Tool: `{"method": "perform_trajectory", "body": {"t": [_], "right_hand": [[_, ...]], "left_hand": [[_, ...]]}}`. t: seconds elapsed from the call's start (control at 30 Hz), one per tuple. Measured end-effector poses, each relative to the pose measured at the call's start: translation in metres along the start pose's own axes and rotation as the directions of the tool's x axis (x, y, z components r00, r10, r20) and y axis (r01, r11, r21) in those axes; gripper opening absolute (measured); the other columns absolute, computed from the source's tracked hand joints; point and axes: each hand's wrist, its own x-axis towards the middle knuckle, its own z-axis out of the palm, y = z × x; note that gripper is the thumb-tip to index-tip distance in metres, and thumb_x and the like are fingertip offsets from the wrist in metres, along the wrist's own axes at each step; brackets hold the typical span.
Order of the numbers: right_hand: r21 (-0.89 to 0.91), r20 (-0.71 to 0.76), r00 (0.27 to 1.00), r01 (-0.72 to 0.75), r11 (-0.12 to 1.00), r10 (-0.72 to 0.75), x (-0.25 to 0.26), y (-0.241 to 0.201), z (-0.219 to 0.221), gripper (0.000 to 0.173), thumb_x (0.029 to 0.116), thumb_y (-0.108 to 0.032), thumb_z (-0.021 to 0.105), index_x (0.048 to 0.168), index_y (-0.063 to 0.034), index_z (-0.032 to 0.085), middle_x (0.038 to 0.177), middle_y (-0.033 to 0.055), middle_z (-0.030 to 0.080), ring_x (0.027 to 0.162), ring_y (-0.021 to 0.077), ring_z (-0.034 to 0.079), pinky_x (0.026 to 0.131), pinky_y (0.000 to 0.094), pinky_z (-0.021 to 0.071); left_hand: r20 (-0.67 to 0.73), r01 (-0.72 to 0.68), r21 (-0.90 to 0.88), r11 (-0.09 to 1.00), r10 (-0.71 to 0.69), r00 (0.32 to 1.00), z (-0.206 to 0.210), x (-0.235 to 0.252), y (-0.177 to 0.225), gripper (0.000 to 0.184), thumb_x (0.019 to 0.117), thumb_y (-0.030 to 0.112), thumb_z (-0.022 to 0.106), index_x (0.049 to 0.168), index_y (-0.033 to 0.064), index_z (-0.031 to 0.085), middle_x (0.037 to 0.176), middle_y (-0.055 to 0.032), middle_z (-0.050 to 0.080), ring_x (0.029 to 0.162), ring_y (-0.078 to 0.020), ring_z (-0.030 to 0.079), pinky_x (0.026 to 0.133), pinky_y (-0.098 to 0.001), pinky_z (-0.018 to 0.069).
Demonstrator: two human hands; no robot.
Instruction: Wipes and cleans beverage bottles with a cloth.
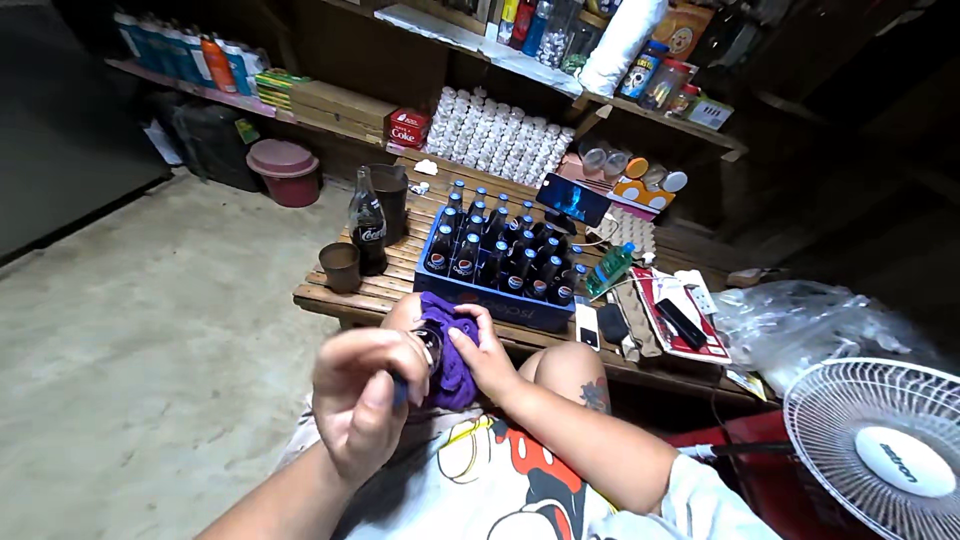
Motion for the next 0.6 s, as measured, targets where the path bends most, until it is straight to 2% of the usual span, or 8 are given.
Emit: {"method": "perform_trajectory", "body": {"t": [0.07,0.17,0.23,0.3,0.37,0.47,0.53,0.6], "right_hand": [[0.048,-0.018,0.999,-0.027,0.998,0.027,0.000,-0.002,-0.001,0.050,0.1004,-0.016,0.056,0.142,0.0064,0.041,0.140,0.0212,0.051,0.126,0.0155,0.055,0.105,0.0303,0.0483],[0.138,-0.043,0.994,-0.097,0.986,0.104,0.001,-0.004,-0.002,0.052,0.1010,-0.014,0.057,0.146,0.0031,0.037,0.141,0.0194,0.050,0.122,0.0142,0.058,0.101,0.0299,0.0519],[0.184,-0.048,0.990,-0.124,0.975,0.135,-0.001,-0.006,-0.002,0.050,0.1019,-0.014,0.056,0.146,0.0019,0.038,0.140,0.0183,0.052,0.120,0.0138,0.059,0.100,0.0297,0.0524],[0.199,-0.037,0.993,-0.106,0.974,0.115,-0.003,-0.013,-0.001,0.049,0.1025,-0.014,0.054,0.146,0.0024,0.039,0.141,0.0178,0.052,0.121,0.0135,0.059,0.101,0.0294,0.0517],[0.195,0.002,0.999,-0.037,0.980,0.037,-0.008,-0.022,-0.001,0.050,0.1021,-0.014,0.052,0.147,0.0052,0.039,0.143,0.0183,0.051,0.124,0.0137,0.058,0.104,0.0294,0.0504],[0.139,0.069,0.980,0.177,0.974,-0.187,-0.017,-0.036,0.001,0.056,0.0961,-0.011,0.053,0.143,0.0142,0.038,0.143,0.0212,0.050,0.129,0.0123,0.053,0.109,0.0272,0.0451],[0.037,0.116,0.926,0.356,0.934,-0.358,-0.022,-0.047,0.003,0.055,0.0944,-0.010,0.057,0.140,0.0165,0.042,0.142,0.0246,0.052,0.133,0.0160,0.052,0.113,0.0305,0.0430],[-0.060,0.184,0.816,0.566,0.822,-0.548,-0.026,-0.055,0.006,0.050,0.0975,-0.014,0.059,0.139,0.0101,0.046,0.138,0.0222,0.056,0.132,0.0180,0.053,0.114,0.0349,0.0427]], "left_hand": [[0.166,-0.041,0.019,0.999,0.037,0.985,-0.002,-0.002,0.001,0.027,0.1070,0.040,0.047,0.122,0.0250,0.063,0.077,0.0077,0.061,0.069,-0.0045,0.059,0.072,-0.0231,0.0525],[0.406,-0.099,0.063,0.993,0.066,0.911,-0.009,0.001,-0.008,0.029,0.1082,0.035,0.044,0.111,0.0147,0.065,0.081,0.0018,0.062,0.075,-0.0061,0.061,0.075,-0.0240,0.0528],[0.504,-0.115,0.048,0.992,0.075,0.861,-0.008,0.004,-0.016,0.028,0.1075,0.031,0.045,0.107,0.0110,0.065,0.079,-0.0003,0.062,0.073,-0.0060,0.060,0.072,-0.0220,0.0502],[0.538,-0.149,0.036,0.988,0.107,0.836,-0.008,0.006,-0.020,0.024,0.1060,0.027,0.048,0.105,0.0100,0.066,0.077,-0.0016,0.061,0.073,-0.0073,0.059,0.070,-0.0217,0.0485],[0.511,-0.185,0.053,0.981,0.132,0.850,-0.009,0.003,-0.023,0.018,0.1045,0.023,0.051,0.108,0.0109,0.064,0.079,-0.0026,0.061,0.074,-0.0093,0.060,0.072,-0.0234,0.0495],[0.361,-0.245,0.177,0.953,0.169,0.917,-0.014,-0.002,-0.028,0.019,0.1066,0.023,0.049,0.117,0.0165,0.063,0.091,-0.0002,0.064,0.086,-0.0096,0.064,0.084,-0.0280,0.0546],[0.224,-0.284,0.295,0.912,0.223,0.949,-0.016,-0.002,-0.030,0.021,0.1091,0.026,0.044,0.120,0.0210,0.062,0.101,0.0048,0.067,0.100,-0.0083,0.065,0.099,-0.0321,0.0506],[0.130,-0.316,0.400,0.860,0.288,0.949,-0.017,0.002,-0.030,0.023,0.1102,0.026,0.041,0.124,0.0255,0.059,0.111,0.0092,0.067,0.113,-0.0080,0.062,0.110,-0.0360,0.0450]]}}
